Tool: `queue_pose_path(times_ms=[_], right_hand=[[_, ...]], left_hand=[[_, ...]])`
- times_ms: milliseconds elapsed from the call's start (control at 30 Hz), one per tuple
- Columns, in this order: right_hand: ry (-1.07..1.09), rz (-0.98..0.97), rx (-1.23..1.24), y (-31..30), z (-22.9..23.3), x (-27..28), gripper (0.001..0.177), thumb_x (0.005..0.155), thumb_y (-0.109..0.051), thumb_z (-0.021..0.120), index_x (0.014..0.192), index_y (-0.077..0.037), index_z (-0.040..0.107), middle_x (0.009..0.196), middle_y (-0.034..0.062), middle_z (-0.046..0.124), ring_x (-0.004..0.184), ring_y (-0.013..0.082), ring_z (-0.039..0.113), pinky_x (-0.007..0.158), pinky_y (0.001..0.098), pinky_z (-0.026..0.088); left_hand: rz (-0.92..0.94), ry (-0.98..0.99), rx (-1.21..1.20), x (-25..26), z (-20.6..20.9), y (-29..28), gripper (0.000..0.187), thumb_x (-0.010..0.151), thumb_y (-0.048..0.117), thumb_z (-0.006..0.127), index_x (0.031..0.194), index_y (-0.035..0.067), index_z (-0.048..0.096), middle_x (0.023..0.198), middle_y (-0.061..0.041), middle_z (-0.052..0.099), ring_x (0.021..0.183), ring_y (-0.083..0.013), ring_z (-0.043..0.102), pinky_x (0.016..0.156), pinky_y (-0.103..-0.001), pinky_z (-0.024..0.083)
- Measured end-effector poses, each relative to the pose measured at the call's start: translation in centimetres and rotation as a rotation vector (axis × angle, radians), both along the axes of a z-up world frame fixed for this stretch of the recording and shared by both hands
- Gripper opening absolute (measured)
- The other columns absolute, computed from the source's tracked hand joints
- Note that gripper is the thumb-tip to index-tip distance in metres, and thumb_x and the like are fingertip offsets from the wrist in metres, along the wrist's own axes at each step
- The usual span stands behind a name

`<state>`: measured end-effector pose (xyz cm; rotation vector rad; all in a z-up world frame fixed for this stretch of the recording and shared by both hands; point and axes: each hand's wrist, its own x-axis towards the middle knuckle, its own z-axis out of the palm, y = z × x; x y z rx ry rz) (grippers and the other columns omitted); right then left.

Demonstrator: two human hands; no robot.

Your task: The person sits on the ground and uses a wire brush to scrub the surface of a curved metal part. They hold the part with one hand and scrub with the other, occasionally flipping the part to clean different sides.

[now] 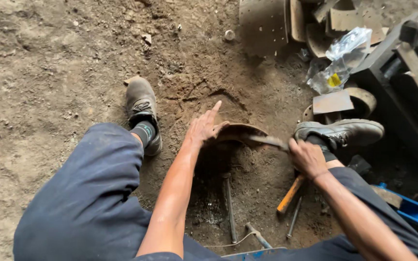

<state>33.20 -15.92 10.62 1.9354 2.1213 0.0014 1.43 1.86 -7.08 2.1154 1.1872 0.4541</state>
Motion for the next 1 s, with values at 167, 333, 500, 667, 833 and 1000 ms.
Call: queue_pose_path(times_ms=[167,333,500,667,833,1000], right_hand=[[0.064,0.192,0.051,6.4,2.3,-2.7,0.015,0.095,-0.022,0.059,0.085,-0.011,0.063,0.075,0.0121,0.070,0.070,0.0313,0.072,0.057,0.0444,0.056],[-0.010,0.446,0.038,11.9,3.7,-10.4,0.056,0.089,-0.059,0.062,0.076,-0.004,0.063,0.069,0.0169,0.069,0.063,0.0305,0.072,0.056,0.0410,0.059],[0.021,0.386,-0.033,12.1,3.0,-8.2,0.029,0.093,-0.038,0.063,0.082,-0.011,0.063,0.072,0.0114,0.069,0.067,0.0278,0.071,0.056,0.0412,0.057],[0.137,0.146,0.070,5.3,2.4,-0.5,0.024,0.094,-0.033,0.065,0.093,-0.010,0.059,0.070,0.0110,0.066,0.064,0.0331,0.068,0.055,0.0467,0.053],[0.028,0.100,0.063,4.0,2.0,-1.1,0.019,0.093,-0.030,0.065,0.089,-0.012,0.059,0.071,0.0101,0.067,0.067,0.0304,0.069,0.056,0.0449,0.053],[0.114,0.512,0.115,11.0,0.0,-10.1,0.016,0.097,-0.015,0.061,0.081,-0.012,0.061,0.075,0.0075,0.065,0.066,0.0214,0.067,0.056,0.0368,0.057]], left_hand=[[-0.013,-0.234,-0.069,0.5,-0.9,-1.2,0.092,0.094,0.069,0.056,0.166,0.025,0.019,0.126,-0.021,0.067,0.113,-0.0437,0.066,0.092,-0.051,0.054],[-0.010,-0.224,-0.012,-0.2,-2.4,-0.5,0.092,0.094,0.058,0.067,0.165,0.023,0.019,0.127,-0.019,0.068,0.113,-0.0417,0.067,0.095,-0.049,0.053],[-0.015,-0.222,0.018,0.0,-2.0,-0.8,0.093,0.092,0.047,0.066,0.166,0.023,0.016,0.125,-0.018,0.068,0.108,-0.0422,0.067,0.087,-0.049,0.055],[0.008,-0.094,-0.016,-0.1,-1.5,-0.9,0.093,0.095,0.057,0.063,0.166,0.026,0.012,0.122,-0.017,0.069,0.097,-0.0426,0.068,0.082,-0.052,0.055],[0.017,-0.057,-0.044,0.2,-1.0,-0.8,0.096,0.092,0.068,0.058,0.166,0.026,0.011,0.122,-0.017,0.068,0.097,-0.0417,0.069,0.082,-0.052,0.055],[0.021,-0.127,0.037,0.1,-1.4,-1.2,0.090,0.099,0.068,0.054,0.167,0.025,0.014,0.129,-0.015,0.069,0.112,-0.0389,0.069,0.102,-0.062,0.043]])
